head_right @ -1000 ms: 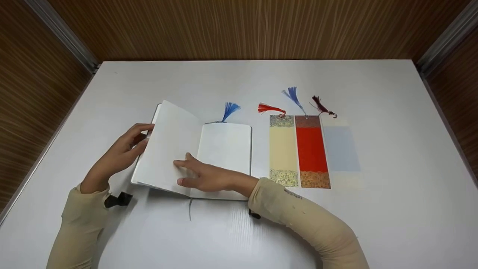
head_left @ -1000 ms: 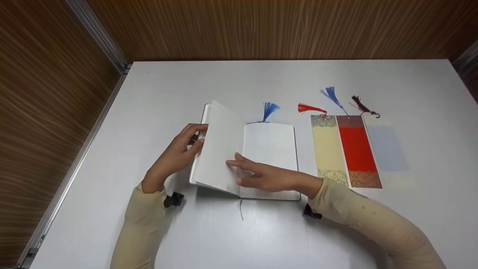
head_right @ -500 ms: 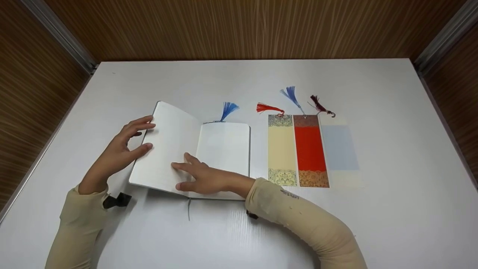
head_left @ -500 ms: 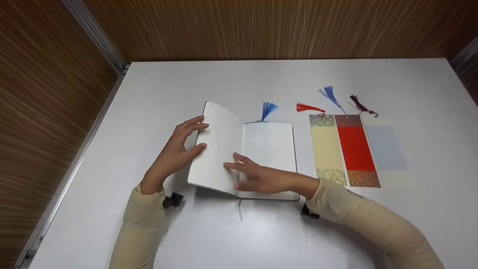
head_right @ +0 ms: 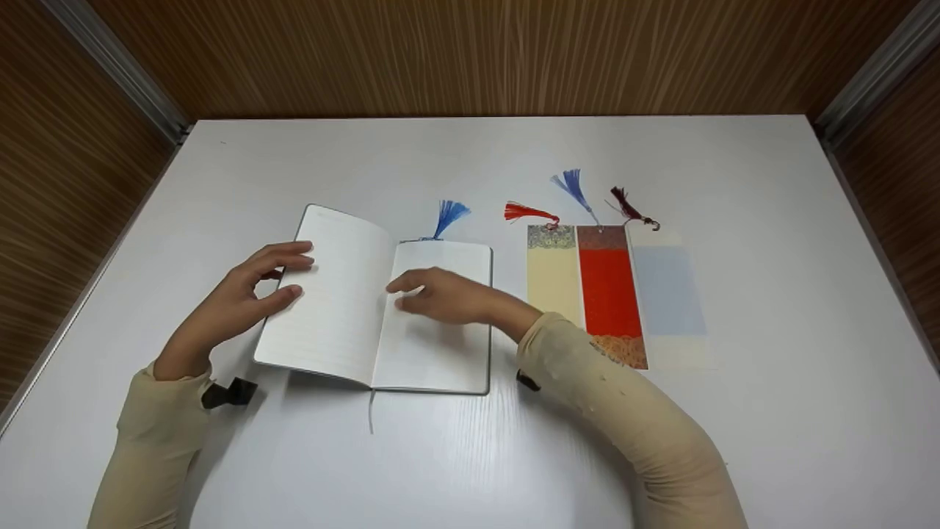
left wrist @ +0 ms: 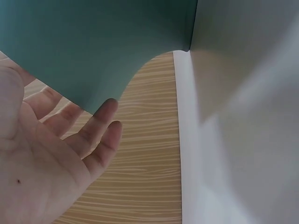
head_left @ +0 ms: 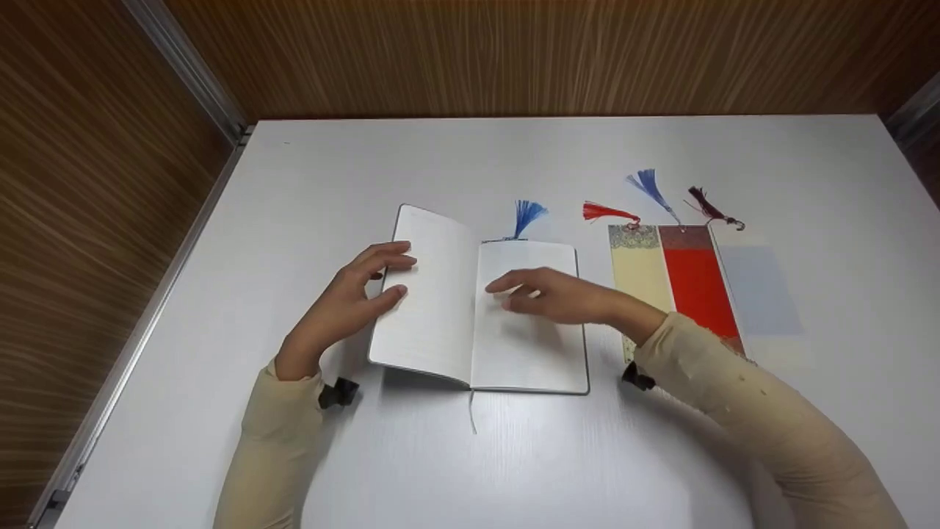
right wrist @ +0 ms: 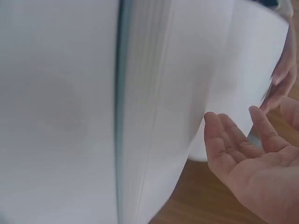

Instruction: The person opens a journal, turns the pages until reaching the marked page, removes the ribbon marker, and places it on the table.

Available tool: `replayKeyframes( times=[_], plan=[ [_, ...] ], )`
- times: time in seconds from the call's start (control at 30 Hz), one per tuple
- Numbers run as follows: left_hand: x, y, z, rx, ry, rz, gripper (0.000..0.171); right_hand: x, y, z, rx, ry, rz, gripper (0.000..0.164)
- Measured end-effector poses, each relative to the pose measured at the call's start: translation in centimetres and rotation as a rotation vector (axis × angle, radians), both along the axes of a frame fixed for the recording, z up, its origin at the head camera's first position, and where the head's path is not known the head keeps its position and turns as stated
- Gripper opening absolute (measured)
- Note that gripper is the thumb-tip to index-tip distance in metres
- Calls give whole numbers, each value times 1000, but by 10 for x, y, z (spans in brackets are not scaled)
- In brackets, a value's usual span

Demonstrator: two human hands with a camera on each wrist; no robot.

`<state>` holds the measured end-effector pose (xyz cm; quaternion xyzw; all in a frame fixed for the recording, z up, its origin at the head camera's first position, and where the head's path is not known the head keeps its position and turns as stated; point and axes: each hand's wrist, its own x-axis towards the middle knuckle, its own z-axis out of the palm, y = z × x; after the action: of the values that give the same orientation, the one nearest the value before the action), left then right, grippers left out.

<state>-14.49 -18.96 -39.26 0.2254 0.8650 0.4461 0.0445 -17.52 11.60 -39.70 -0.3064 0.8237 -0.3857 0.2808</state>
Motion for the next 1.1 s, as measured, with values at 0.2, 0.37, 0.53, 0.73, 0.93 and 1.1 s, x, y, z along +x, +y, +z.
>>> replayKeyframes(
  times=[0.2,0.37,0.53,0.73,0.93,1.1],
  plan=[
    [-1,0,-1,5,-8,-8,30,-37,25,1,73,229,-121,34],
    [-1,-1,-2,3,1,-5,29,-56,38,-7,210,250,-168,40],
    [0,-2,-2,-11,-14,-1,29,-64,43,-17,264,226,-188,42],
    [-1,-3,-2,-16,-32,2,28,-66,45,-20,304,239,-190,40],
    [-1,-3,-2,-22,-35,3,29,-65,46,-22,324,236,-211,39],
    [-1,-3,-1,-26,-34,9,29,-66,47,-23,245,238,-225,37]
  ],
)
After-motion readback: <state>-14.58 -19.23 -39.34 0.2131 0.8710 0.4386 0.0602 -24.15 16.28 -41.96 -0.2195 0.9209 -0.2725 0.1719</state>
